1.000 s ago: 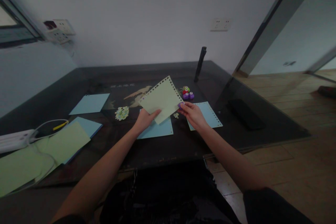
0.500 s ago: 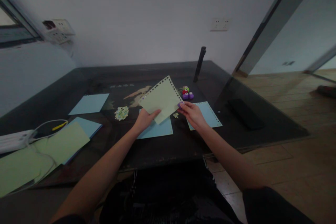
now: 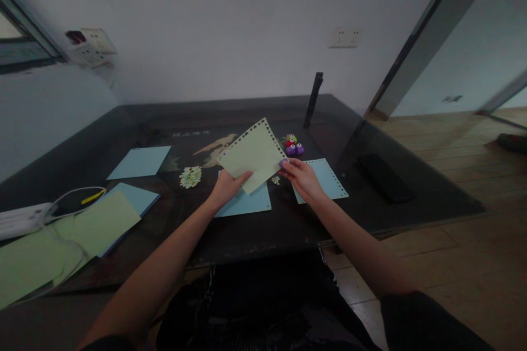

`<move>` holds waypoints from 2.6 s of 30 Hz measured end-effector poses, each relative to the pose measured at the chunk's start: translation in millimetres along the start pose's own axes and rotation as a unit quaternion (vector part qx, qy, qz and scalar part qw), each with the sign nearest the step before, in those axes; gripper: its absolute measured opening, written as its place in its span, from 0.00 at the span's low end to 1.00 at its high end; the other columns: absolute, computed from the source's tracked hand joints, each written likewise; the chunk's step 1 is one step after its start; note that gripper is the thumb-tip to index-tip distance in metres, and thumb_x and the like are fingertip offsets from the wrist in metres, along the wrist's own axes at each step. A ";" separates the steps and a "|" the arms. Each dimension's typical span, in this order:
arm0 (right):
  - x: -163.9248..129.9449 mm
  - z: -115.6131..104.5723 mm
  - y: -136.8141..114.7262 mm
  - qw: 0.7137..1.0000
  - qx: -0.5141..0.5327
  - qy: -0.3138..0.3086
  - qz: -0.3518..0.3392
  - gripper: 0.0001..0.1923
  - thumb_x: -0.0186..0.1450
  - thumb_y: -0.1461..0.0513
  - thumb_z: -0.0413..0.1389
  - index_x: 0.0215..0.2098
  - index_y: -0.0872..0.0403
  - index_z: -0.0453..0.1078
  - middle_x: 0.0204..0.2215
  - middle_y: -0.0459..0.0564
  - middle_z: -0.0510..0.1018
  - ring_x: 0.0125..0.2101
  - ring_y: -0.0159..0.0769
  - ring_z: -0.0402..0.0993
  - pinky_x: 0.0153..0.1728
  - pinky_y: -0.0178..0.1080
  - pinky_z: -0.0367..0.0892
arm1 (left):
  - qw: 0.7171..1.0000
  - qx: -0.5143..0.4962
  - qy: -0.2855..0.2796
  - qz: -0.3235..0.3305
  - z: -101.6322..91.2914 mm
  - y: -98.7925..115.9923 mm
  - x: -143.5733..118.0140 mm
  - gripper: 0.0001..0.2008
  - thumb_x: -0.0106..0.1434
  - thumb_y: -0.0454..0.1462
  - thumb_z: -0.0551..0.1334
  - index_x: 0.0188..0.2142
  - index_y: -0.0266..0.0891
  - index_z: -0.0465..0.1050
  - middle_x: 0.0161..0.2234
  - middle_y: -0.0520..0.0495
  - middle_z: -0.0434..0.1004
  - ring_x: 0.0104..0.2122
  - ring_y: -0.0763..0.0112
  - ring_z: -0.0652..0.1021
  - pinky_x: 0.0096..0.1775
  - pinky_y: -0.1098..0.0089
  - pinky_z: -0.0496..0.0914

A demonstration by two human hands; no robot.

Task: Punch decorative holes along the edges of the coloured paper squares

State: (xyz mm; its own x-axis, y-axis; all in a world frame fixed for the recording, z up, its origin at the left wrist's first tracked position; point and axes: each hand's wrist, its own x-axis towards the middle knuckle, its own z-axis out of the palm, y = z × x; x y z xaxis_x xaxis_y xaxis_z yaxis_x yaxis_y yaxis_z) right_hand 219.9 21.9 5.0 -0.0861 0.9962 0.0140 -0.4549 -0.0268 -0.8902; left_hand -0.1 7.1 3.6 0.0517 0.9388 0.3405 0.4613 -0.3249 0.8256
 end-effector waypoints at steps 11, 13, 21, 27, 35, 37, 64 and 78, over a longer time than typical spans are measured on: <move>-0.4 1.1 -1.6 0.999 0.029 0.019 0.006 0.15 0.42 0.58 0.70 0.26 0.54 0.73 0.26 0.44 0.77 0.28 0.30 0.72 0.38 0.38 0.70 | 1.000 0.013 -0.003 0.014 1.8 0.3 -0.3 0.19 0.58 0.42 0.61 0.47 0.37 0.72 0.42 0.41 0.79 0.52 0.58 0.73 0.57 0.54 0.60; -0.3 0.7 -1.4 0.999 0.028 0.021 0.002 0.15 0.43 0.58 0.70 0.27 0.54 0.73 0.27 0.45 0.77 0.29 0.31 0.72 0.39 0.39 0.69 | 1.000 0.014 0.000 0.015 2.1 1.3 -0.7 0.19 0.57 0.43 0.61 0.47 0.37 0.72 0.42 0.42 0.79 0.52 0.57 0.72 0.57 0.54 0.59; 0.7 0.0 -3.7 1.000 -0.004 0.008 -0.018 0.14 0.45 0.57 0.68 0.28 0.53 0.73 0.28 0.46 0.77 0.30 0.32 0.72 0.39 0.39 0.68 | 1.000 0.019 0.011 0.018 3.0 3.6 -3.1 0.17 0.58 0.43 0.60 0.45 0.38 0.73 0.40 0.43 0.80 0.52 0.59 0.72 0.58 0.55 0.59; 3.3 -2.5 -4.2 1.000 -0.023 0.000 -0.013 0.15 0.46 0.56 0.67 0.29 0.53 0.74 0.28 0.47 0.77 0.30 0.33 0.73 0.39 0.40 0.68 | 1.000 0.012 0.017 0.018 3.8 8.8 -5.7 0.18 0.57 0.43 0.61 0.46 0.38 0.72 0.41 0.43 0.79 0.52 0.60 0.72 0.58 0.55 0.58; 2.7 -1.5 -2.1 1.000 -0.002 -0.003 -0.007 0.15 0.45 0.56 0.68 0.28 0.54 0.74 0.28 0.47 0.78 0.29 0.32 0.73 0.39 0.39 0.69 | 0.999 0.019 0.018 0.024 2.2 10.8 -4.6 0.17 0.58 0.42 0.60 0.45 0.39 0.73 0.40 0.44 0.80 0.52 0.60 0.72 0.58 0.54 0.60; 1.5 0.2 -3.1 1.000 0.000 -0.004 -0.003 0.15 0.45 0.56 0.68 0.28 0.54 0.74 0.28 0.47 0.78 0.30 0.32 0.74 0.39 0.39 0.70 | 0.999 0.023 0.022 0.017 2.1 8.7 -3.8 0.17 0.58 0.42 0.60 0.45 0.39 0.73 0.40 0.44 0.80 0.52 0.59 0.72 0.57 0.54 0.60; -1.7 -0.1 -9.5 0.993 -0.101 -0.037 0.050 0.14 0.60 0.52 0.57 0.33 0.55 0.71 0.28 0.51 0.79 0.25 0.32 0.76 0.31 0.37 0.70 | 0.997 0.009 0.076 -0.002 -9.4 5.2 3.2 0.18 0.57 0.41 0.62 0.46 0.38 0.73 0.43 0.43 0.79 0.50 0.57 0.74 0.57 0.55 0.62; -1.6 -2.4 -12.6 0.986 -0.142 -0.016 0.084 0.24 0.68 0.49 0.41 0.31 0.57 0.69 0.22 0.51 0.78 0.21 0.31 0.74 0.26 0.33 0.68 | 0.996 0.013 0.085 0.009 -8.3 3.9 2.8 0.17 0.57 0.41 0.62 0.44 0.36 0.74 0.43 0.42 0.79 0.49 0.59 0.75 0.55 0.57 0.64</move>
State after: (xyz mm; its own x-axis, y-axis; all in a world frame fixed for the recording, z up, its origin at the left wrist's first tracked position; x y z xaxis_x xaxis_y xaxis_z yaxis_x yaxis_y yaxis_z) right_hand 227.9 20.8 15.0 -0.1690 0.9765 -0.1337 -0.1662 -0.1619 -0.9727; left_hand -5.4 7.5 11.6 -0.0891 0.8989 0.4290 0.4849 -0.3371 0.8070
